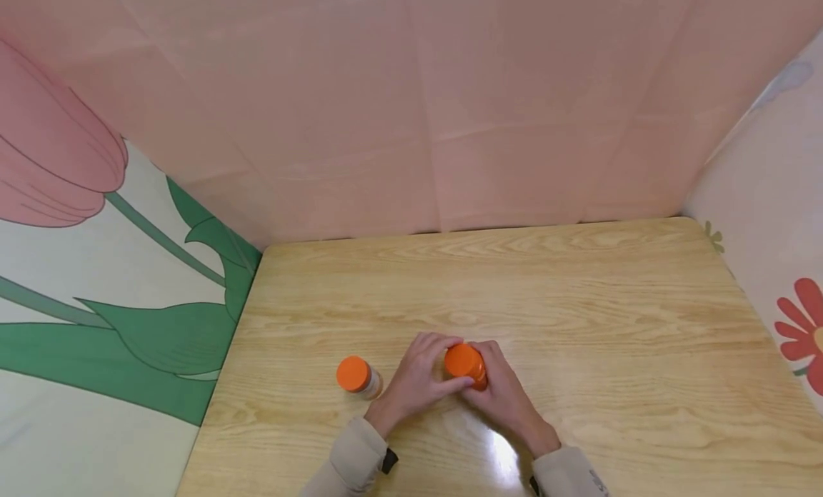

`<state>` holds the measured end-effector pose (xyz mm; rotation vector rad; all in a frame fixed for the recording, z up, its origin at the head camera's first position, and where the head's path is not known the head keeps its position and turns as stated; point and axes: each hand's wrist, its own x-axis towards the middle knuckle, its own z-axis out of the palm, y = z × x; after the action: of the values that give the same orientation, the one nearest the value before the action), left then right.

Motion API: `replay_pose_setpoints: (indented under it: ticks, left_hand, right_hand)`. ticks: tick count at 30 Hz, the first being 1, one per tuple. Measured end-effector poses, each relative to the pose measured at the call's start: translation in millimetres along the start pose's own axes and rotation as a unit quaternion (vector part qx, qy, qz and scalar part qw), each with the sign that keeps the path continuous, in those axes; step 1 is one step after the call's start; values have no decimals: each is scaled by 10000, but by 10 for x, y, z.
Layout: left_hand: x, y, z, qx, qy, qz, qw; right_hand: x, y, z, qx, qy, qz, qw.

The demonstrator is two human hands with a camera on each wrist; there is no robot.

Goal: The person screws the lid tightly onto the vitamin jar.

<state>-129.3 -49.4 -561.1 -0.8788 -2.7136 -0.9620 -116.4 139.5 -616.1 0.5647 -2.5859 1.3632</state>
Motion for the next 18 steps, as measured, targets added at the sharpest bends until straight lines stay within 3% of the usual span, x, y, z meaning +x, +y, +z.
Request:
replay_pose_setpoints:
  ticks: [11,18]
  left_hand:
    - [-28,4,-26,-203,-301,101,9993]
    - [-29,-20,-47,-419,-510,426,9969]
  right_hand:
    - [30,10,32,-444,466,-154,9978]
    - [47,-36,9,-561,470,-237,9970]
